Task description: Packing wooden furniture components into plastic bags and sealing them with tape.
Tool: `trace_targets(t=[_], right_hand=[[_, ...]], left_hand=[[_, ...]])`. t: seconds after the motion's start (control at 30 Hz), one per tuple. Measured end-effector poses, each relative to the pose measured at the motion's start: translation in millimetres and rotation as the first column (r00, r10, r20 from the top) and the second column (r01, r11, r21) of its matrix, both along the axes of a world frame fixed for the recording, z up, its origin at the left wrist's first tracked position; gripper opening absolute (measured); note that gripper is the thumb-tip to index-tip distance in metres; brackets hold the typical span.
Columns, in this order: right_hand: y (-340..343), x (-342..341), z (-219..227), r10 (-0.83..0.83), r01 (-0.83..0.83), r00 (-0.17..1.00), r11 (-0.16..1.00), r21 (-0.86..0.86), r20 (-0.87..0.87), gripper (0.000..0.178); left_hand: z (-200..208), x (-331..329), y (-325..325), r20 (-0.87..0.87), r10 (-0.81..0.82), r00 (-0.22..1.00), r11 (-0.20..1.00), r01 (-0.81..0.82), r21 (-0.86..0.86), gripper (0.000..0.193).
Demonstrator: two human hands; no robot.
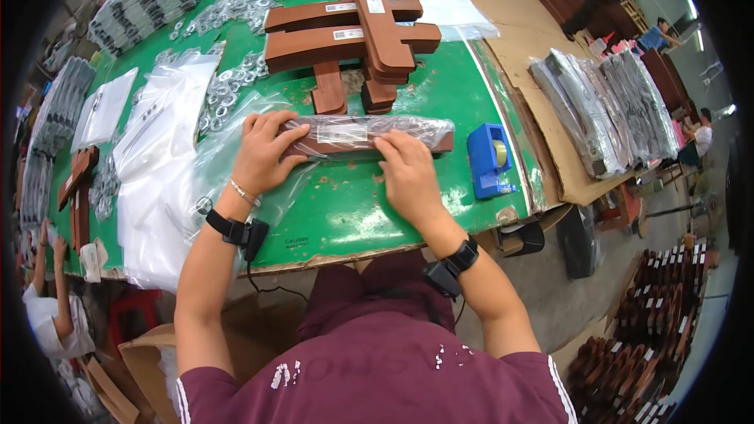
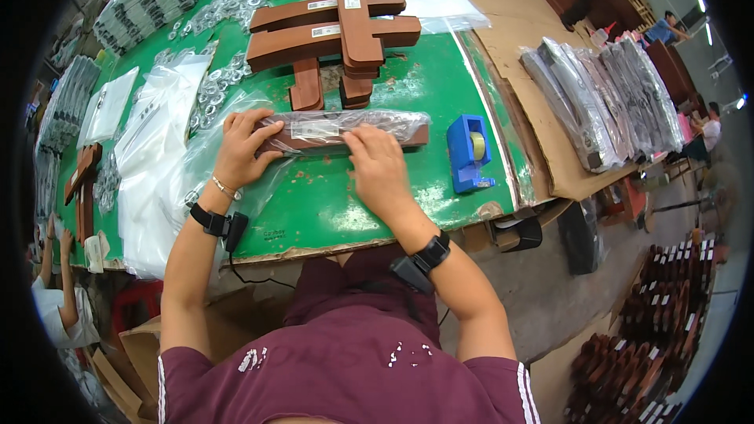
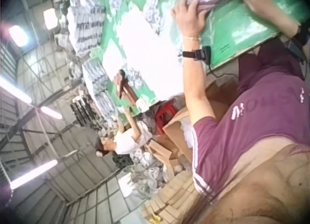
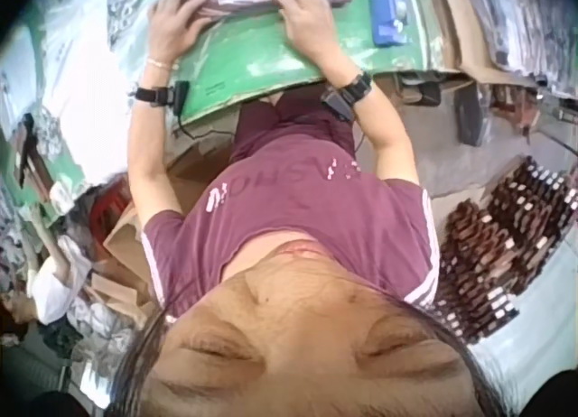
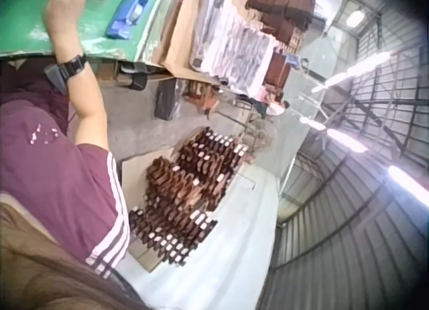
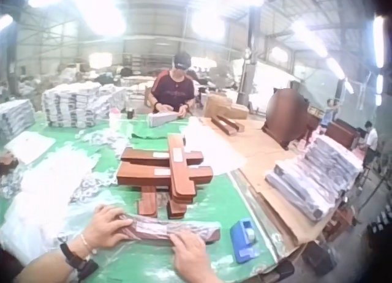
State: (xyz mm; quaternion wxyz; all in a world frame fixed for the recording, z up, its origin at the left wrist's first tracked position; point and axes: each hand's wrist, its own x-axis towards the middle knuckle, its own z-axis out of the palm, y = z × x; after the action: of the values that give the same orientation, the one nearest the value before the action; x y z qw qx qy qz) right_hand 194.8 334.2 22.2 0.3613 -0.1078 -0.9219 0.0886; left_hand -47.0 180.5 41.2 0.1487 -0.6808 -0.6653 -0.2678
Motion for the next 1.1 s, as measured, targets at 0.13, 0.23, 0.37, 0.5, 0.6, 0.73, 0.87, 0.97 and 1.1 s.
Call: trace_targets(t=[0.13,0.23,0.37,0.5,0.6,0.73,0.87,0.97,1.1], right_hand=[[11.2,21.6,15.8,-0.099,0.1,0.994,0.995,-0.03,0.036,0.051],[18.8,17.2,30.5,-0.083,0.082,0.997,0.994,-0.078,-0.002,0.059],[24.5,-6.7,47.6,0.047,-0.04,0.985,0.998,-0.05,0.163,0.067],[35.9,-37.2,31.5,0.143,-0.069,0.958,0.955,-0.287,0.248,0.058],[36.5,-56.7,36.5,0.056,0.133,0.89,0.917,-0.375,0.452,0.05],[39.3,-80.3,14.2,0.226,-0.083,0.943,0.87,-0.485,0.244,0.025],[24.9,-85.4,2.0,0.006,0.056,0.991,0.88,-0.471,0.13,0.018],[17.6,-82.4,10.0,-0.086,0.059,0.996,0.826,-0.561,-0.022,0.014],[19.7,-85.6,5.8,-0.059,-0.008,0.994,0.806,-0.591,-0.095,0.014]], left_hand=[[8.2,2.7,1.2,0.05,-0.046,0.998,0.999,0.047,-0.025,0.059],[18.7,1.4,-4.7,0.072,-0.052,0.996,0.998,0.055,-0.042,0.059],[24.0,-2.8,-6.3,0.137,-0.074,0.988,0.987,0.092,-0.13,0.056],[10.5,-10.1,-9.1,0.249,-0.025,0.968,0.965,0.088,-0.247,0.055],[0.0,-5.6,-15.8,0.247,-0.053,0.967,0.975,0.104,-0.198,0.056],[-0.1,4.5,-18.4,0.187,-0.042,0.981,0.99,0.067,-0.127,0.058],[4.8,11.1,-16.3,0.185,0.031,0.982,0.977,0.009,-0.213,0.071],[14.4,21.9,-17.4,0.057,0.074,0.996,0.97,-0.058,-0.237,0.078],[12.3,15.6,-15.3,-0.019,0.099,0.995,0.959,-0.101,-0.264,0.083]])
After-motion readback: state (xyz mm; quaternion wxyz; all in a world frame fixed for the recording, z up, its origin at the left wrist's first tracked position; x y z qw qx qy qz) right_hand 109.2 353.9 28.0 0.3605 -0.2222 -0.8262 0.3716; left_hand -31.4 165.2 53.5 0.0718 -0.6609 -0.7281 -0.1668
